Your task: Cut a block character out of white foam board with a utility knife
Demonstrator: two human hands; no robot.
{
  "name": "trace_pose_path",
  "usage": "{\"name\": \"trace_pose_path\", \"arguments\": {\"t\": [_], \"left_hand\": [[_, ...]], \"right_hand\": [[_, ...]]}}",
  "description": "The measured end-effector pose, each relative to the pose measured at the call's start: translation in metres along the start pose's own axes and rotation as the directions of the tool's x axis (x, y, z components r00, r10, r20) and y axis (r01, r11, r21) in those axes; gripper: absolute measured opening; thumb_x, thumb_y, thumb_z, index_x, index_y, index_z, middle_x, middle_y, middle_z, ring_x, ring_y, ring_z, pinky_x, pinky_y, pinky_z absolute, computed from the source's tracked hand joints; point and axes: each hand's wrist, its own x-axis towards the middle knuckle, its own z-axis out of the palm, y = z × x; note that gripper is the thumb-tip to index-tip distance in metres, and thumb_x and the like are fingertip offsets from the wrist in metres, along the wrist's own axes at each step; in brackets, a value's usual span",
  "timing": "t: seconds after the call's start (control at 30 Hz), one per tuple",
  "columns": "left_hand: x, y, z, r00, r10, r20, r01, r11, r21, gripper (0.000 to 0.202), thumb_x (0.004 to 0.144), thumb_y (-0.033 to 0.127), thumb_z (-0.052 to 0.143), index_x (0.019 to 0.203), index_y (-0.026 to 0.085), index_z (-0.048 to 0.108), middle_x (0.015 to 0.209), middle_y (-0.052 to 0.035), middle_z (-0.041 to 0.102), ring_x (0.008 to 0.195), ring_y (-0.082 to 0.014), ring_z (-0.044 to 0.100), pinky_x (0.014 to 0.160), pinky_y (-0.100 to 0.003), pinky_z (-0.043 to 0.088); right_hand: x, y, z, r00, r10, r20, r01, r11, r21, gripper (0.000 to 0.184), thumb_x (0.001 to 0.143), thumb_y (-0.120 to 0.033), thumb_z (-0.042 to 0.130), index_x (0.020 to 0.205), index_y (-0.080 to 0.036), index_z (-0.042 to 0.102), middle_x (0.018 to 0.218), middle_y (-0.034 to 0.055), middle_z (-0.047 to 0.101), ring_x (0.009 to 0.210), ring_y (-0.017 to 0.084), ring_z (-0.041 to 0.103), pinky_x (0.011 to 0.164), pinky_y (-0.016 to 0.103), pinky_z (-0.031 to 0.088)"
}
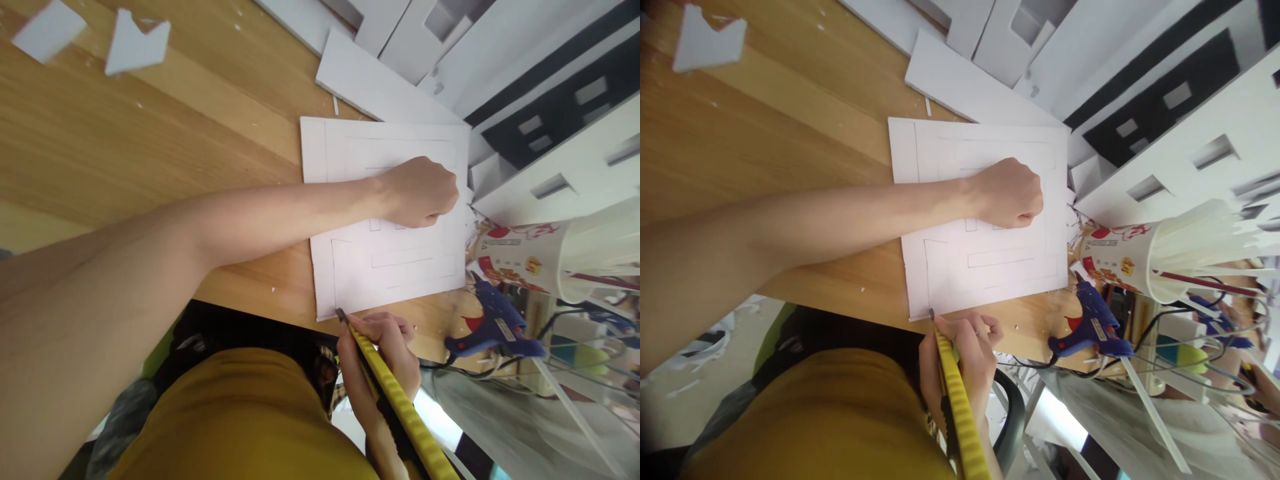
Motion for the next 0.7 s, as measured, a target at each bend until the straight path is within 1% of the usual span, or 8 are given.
{"name": "trace_pose_path", "arguments": {"t": [0.13,0.23,0.33,0.37,0.4,0.53,0.6,0.7], "left_hand": [[0.000,-0.001,-0.001,1.000,-0.002,0.007,0.002,1.000,-0.004,0.036,0.086,0.010,0.046,0.096,0.014,0.081,0.087,-0.0097,0.073,0.076,-0.0196,0.058,0.064,-0.037,0.029],[0.002,-0.003,0.001,1.000,-0.009,0.013,0.010,1.000,-0.012,0.039,0.086,0.012,0.046,0.089,0.023,0.083,0.080,-0.0057,0.073,0.079,-0.0205,0.055,0.066,-0.040,0.030],[0.004,-0.004,0.003,1.000,0.006,0.011,-0.006,1.000,-0.023,0.040,0.085,0.014,0.046,0.080,0.030,0.082,0.075,-0.0029,0.072,0.079,-0.0211,0.055,0.065,-0.042,0.029],[0.004,-0.004,0.003,1.000,0.005,0.009,-0.005,1.000,-0.016,0.039,0.084,0.014,0.046,0.081,0.029,0.082,0.076,-0.0032,0.072,0.079,-0.0210,0.056,0.065,-0.042,0.029],[0.004,-0.003,0.003,1.000,0.002,0.007,-0.002,1.000,-0.005,0.038,0.084,0.013,0.046,0.083,0.027,0.082,0.078,-0.0040,0.072,0.079,-0.0208,0.057,0.065,-0.041,0.029],[0.001,0.000,-0.001,1.000,-0.015,0.011,0.014,1.000,0.024,0.034,0.085,0.010,0.047,0.091,0.014,0.080,0.082,-0.0084,0.072,0.076,-0.0190,0.060,0.063,-0.036,0.026],[0.000,0.001,-0.001,1.000,-0.017,0.020,0.017,0.999,0.032,0.033,0.086,0.011,0.047,0.091,0.014,0.080,0.081,-0.0082,0.071,0.073,-0.0185,0.058,0.062,-0.035,0.025],[0.001,0.002,0.001,0.999,-0.044,0.029,0.042,0.998,0.053,0.033,0.087,0.012,0.048,0.093,0.019,0.079,0.080,-0.0051,0.070,0.072,-0.0191,0.056,0.062,-0.035,0.027]], "right_hand": [[-0.004,0.005,0.001,0.997,-0.072,-0.041,0.071,0.997,-0.022,0.017,0.085,-0.011,0.069,0.084,-0.025,0.058,0.066,-0.0046,0.059,0.065,0.016,0.055,0.078,0.040,0.045],[-0.009,0.008,0.006,0.995,-0.076,-0.061,0.074,0.997,-0.033,0.017,0.085,-0.011,0.069,0.085,-0.023,0.058,0.067,-0.0042,0.059,0.065,0.015,0.054,0.073,0.036,0.045],[-0.013,0.012,0.012,0.972,-0.129,-0.195,0.124,0.992,-0.037,0.015,0.084,-0.011,0.069,0.082,-0.022,0.058,0.064,-0.0058,0.056,0.060,0.012,0.049,0.071,0.034,0.044],[-0.014,0.012,0.014,0.964,-0.144,-0.225,0.139,0.989,-0.041,0.016,0.083,-0.011,0.070,0.082,-0.022,0.058,0.064,-0.0062,0.056,0.060,0.011,0.048,0.071,0.033,0.044],[-0.015,0.012,0.014,0.965,-0.142,-0.222,0.135,0.990,-0.046,0.016,0.083,-0.010,0.070,0.082,-0.022,0.059,0.065,-0.0061,0.057,0.061,0.011,0.049,0.071,0.033,0.044],[-0.016,0.011,0.012,0.986,-0.096,-0.135,0.090,0.995,-0.050,0.019,0.082,-0.007,0.070,0.087,-0.022,0.059,0.067,-0.0060,0.058,0.065,0.013,0.052,0.073,0.034,0.044],[-0.017,0.013,0.012,0.981,-0.121,-0.150,0.118,0.993,-0.030,0.019,0.082,-0.006,0.068,0.088,-0.022,0.059,0.066,-0.0061,0.057,0.064,0.013,0.052,0.074,0.035,0.044],[-0.018,0.020,0.015,0.968,-0.178,-0.174,0.182,0.983,0.007,0.021,0.081,-0.004,0.067,0.089,-0.021,0.057,0.065,-0.0063,0.058,0.064,0.013,0.053,0.073,0.037,0.044]]}}
